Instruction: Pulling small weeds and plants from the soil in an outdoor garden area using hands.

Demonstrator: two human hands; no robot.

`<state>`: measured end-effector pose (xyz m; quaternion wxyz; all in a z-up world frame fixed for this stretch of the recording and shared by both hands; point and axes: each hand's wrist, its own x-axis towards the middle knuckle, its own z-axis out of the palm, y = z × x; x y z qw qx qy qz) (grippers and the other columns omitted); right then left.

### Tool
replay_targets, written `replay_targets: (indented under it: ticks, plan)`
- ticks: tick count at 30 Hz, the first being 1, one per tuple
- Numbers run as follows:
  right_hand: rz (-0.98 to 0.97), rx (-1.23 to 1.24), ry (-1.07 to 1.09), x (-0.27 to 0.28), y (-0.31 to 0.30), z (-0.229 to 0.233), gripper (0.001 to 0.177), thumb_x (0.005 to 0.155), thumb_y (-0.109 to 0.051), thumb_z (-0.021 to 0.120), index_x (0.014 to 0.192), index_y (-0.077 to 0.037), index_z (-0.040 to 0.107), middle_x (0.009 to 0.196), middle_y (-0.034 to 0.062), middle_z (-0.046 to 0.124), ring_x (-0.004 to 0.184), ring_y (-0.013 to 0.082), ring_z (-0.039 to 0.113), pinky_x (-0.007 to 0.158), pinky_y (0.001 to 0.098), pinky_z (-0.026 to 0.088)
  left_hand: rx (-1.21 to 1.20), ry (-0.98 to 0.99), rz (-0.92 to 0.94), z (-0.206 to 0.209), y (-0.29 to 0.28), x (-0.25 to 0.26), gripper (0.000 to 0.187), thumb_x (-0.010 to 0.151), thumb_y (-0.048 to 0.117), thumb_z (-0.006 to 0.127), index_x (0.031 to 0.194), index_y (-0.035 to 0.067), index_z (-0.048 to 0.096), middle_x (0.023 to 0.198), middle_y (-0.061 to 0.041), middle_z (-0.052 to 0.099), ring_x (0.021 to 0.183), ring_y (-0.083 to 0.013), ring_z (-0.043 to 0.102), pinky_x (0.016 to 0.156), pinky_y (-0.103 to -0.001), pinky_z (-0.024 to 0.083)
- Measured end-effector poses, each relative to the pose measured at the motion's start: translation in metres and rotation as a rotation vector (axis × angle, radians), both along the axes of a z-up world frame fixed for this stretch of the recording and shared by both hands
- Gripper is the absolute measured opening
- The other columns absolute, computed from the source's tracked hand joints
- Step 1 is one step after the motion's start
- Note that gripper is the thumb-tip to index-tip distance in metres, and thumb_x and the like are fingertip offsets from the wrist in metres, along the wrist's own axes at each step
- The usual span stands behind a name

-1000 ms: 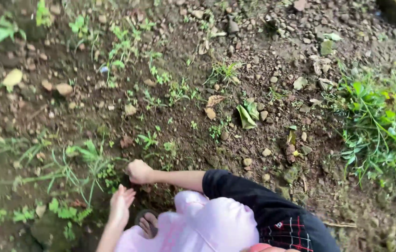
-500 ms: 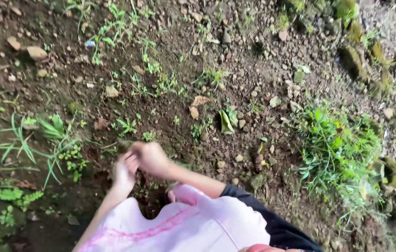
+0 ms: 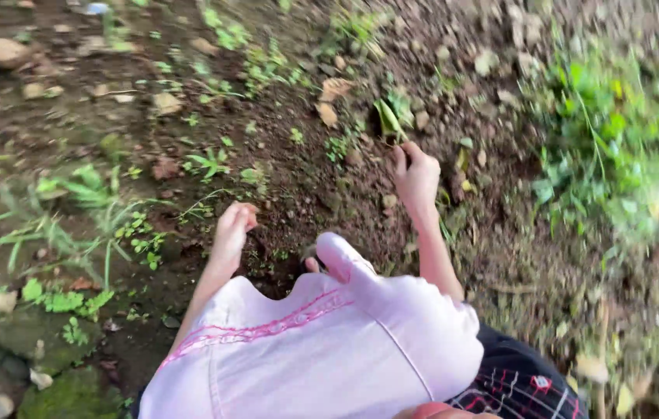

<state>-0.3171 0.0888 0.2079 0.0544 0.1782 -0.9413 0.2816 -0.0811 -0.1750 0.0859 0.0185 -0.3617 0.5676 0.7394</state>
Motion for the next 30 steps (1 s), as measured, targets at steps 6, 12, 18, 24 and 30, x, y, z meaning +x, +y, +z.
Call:
replay_targets:
  ticks: [6,12,18,24,30]
  plan:
    - [-0.265,0.055,-0.327,0.006,0.071,-0.038,0.012,0.092,-0.03,0.067,0.086,-0.021,0.071,0.072,0.0034,0.07,0.076,0.0315,0.069,0.07,0.0468,0.054,0.11,0.019,0.011,-0.01,-0.021,0.01,0.018,0.108,0.014,0.041,0.106,0.008,0.058,0.078,-0.004,0.051,0.077,-0.0155,0.052,0.085,-0.033,0.048]
    - [-0.433,0.237,-0.017,-0.066,0.248,-0.044,0.014,0.094,-0.021,0.065,0.083,-0.019,0.074,0.073,0.0038,0.071,0.069,0.0335,0.068,0.068,0.0469,0.054,0.036,0.057,-0.125,0.018,-0.029,0.0,0.017,0.111,0.012,0.036,0.105,0.009,0.052,0.081,0.0,0.045,0.081,-0.0143,0.049,0.084,-0.03,0.042]
    - [-0.878,1.056,-0.005,-0.174,0.317,0.019,0.099,0.116,-0.05,0.093,0.154,-0.007,0.012,0.15,0.033,0.021,0.137,0.0512,0.033,0.105,0.058,0.036,-0.12,0.087,-0.145,0.02,-0.026,-0.002,0.018,0.102,0.01,0.043,0.106,0.003,0.058,0.084,-0.002,0.053,0.078,-0.0113,0.046,0.072,-0.023,0.039]
    - [-0.073,0.349,0.661,-0.129,0.119,-0.021,0.04,0.077,0.008,0.062,0.112,-0.012,0.061,0.102,0.0076,0.06,0.089,0.02,0.056,0.073,0.0315,0.052,-0.225,0.047,-0.095,0.064,-0.022,-0.013,0.018,0.098,0.005,0.052,0.099,-0.002,0.068,0.08,-0.004,0.064,0.073,-0.0107,0.057,0.067,-0.022,0.046]
    - [0.4,-0.03,-0.088,-0.049,-0.035,-0.074,0.028,0.094,-0.022,0.076,0.118,-0.009,0.069,0.106,0.0104,0.064,0.097,0.0307,0.066,0.087,0.0433,0.05,-0.356,0.016,-0.07,0.07,-0.019,-0.012,0.01,0.096,0.023,0.068,0.099,0.014,0.071,0.08,-0.001,0.071,0.083,-0.0086,0.064,0.088,-0.027,0.044]
